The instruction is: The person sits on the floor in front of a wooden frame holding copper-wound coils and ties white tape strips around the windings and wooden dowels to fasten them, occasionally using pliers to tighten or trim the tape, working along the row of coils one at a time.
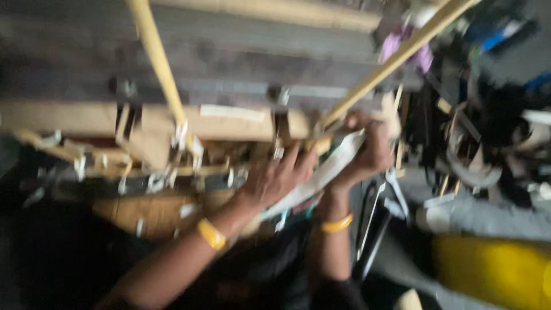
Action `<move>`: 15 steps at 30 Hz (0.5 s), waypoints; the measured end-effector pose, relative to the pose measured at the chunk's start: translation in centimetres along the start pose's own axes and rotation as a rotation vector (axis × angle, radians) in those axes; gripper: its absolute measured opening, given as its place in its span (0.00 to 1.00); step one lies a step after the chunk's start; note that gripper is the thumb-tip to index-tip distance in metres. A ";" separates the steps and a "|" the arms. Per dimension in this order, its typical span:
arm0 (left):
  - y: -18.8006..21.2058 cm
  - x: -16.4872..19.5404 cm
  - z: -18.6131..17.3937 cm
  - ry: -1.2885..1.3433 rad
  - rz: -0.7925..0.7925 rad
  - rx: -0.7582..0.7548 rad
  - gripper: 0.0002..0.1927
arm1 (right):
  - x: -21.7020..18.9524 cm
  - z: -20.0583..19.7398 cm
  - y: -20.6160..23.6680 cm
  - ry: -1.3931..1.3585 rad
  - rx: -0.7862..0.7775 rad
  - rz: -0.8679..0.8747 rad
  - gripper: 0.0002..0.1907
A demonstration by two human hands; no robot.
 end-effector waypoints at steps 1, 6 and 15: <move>0.0 0.0 0.4 0.068 -0.038 -0.065 0.22 | -1.2 -0.9 0.5 0.088 -0.057 -0.082 0.05; 0.0 0.3 -0.7 0.591 -0.447 0.012 0.18 | -3.6 -4.8 5.5 0.261 -0.362 -0.474 0.09; -2.2 -0.1 0.7 1.299 -0.823 0.186 0.17 | 11.6 -0.6 27.8 0.238 -1.425 -0.486 0.33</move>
Point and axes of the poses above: each hand's wrist, its own y-axis away from the middle knuckle, its own z-axis out of the palm, x = y × z, the point moved 8 cm from there along -y, towards the middle knuckle, and after that the axes turned 3 degrees about -z, right-handed, at the moved point
